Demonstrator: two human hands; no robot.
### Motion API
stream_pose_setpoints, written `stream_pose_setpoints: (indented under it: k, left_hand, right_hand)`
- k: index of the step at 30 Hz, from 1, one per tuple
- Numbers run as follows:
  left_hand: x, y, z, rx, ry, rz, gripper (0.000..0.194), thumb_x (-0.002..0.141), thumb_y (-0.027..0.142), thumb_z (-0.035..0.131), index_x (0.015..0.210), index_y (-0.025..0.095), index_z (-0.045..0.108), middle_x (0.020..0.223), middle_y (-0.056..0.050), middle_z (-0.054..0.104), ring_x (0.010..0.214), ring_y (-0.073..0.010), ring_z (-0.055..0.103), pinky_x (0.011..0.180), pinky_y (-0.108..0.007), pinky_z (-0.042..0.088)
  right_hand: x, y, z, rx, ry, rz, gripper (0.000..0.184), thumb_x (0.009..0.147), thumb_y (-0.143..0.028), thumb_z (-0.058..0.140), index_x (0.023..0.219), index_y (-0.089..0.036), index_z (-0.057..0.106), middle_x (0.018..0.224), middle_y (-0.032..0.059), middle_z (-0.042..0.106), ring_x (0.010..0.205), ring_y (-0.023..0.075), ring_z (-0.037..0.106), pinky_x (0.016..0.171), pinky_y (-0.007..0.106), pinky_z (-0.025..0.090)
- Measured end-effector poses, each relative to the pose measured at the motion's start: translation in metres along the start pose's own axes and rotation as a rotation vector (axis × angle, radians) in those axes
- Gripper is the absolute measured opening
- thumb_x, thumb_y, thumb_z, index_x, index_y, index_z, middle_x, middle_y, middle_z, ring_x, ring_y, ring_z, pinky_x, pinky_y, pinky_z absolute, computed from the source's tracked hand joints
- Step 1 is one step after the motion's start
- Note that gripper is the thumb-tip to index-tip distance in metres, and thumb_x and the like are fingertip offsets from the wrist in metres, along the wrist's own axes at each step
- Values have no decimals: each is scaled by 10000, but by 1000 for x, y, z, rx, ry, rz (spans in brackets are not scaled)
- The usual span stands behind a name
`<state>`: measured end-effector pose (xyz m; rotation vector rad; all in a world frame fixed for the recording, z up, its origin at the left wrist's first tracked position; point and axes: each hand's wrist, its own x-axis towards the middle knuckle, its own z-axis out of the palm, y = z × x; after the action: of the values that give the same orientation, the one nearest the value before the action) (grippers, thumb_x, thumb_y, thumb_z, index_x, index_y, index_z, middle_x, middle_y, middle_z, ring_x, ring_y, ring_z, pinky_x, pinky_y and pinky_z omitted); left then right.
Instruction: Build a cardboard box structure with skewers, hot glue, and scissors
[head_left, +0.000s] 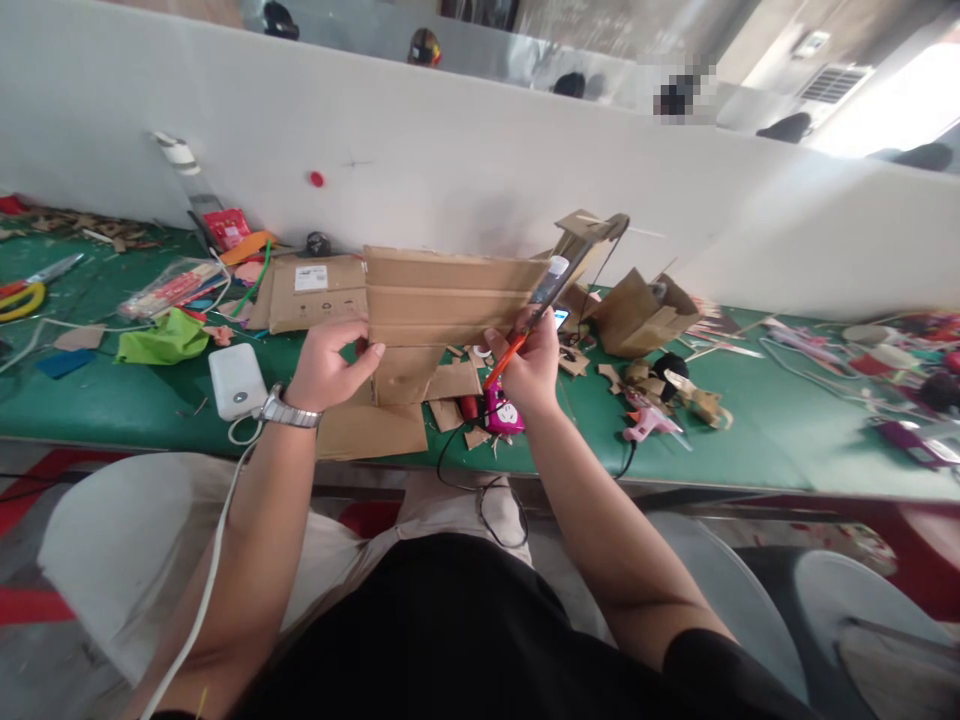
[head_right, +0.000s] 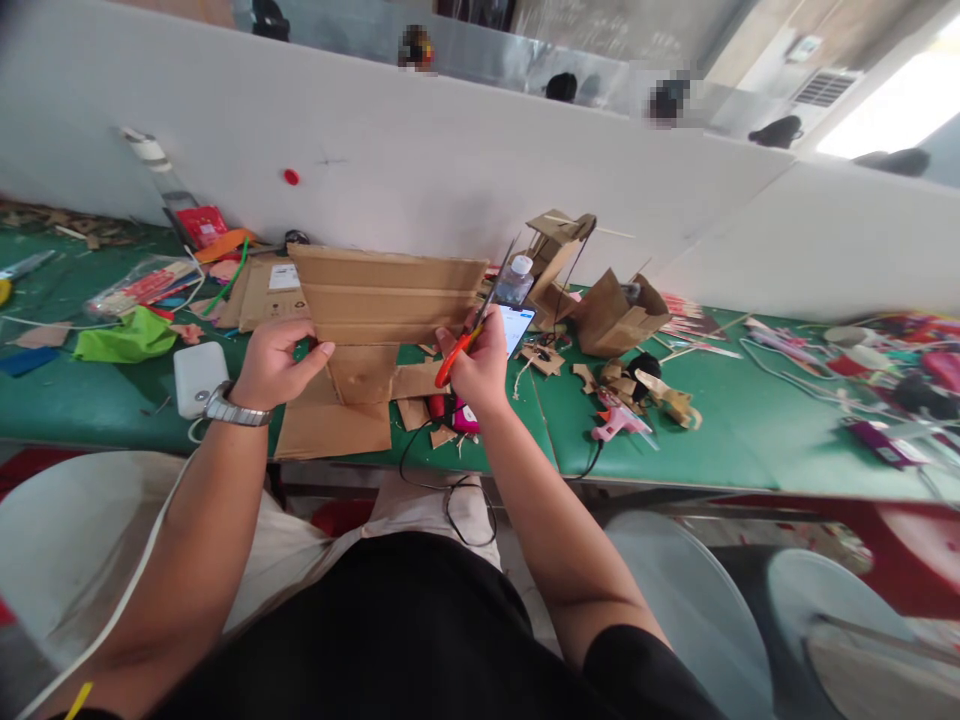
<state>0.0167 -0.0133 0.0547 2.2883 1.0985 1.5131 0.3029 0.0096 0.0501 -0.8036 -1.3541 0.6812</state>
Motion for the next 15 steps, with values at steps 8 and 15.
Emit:
stream_pose_setpoints:
  k: [8,15]
  left_hand:
    - [-2,-4,-4,9,-27,-16,309,978,386,661,724,228,582,757,-40,640,736,-198,589,698,-342,460]
    - [-1,-1,5,49,11,-12,415,928,428,758,659,218,521,658,18,508,643,-148,494,610,-306,387]
  right_hand:
    - [-1,1,1,-15,0,-7,516,844,-465,867,933,-302,386,850,-68,460,624,112,606,568,314,614]
    - [-5,-2,1,-42,14,-13,494,859,-440,853,930,-300,385,846,-59,441,617,101,549,558,288,612]
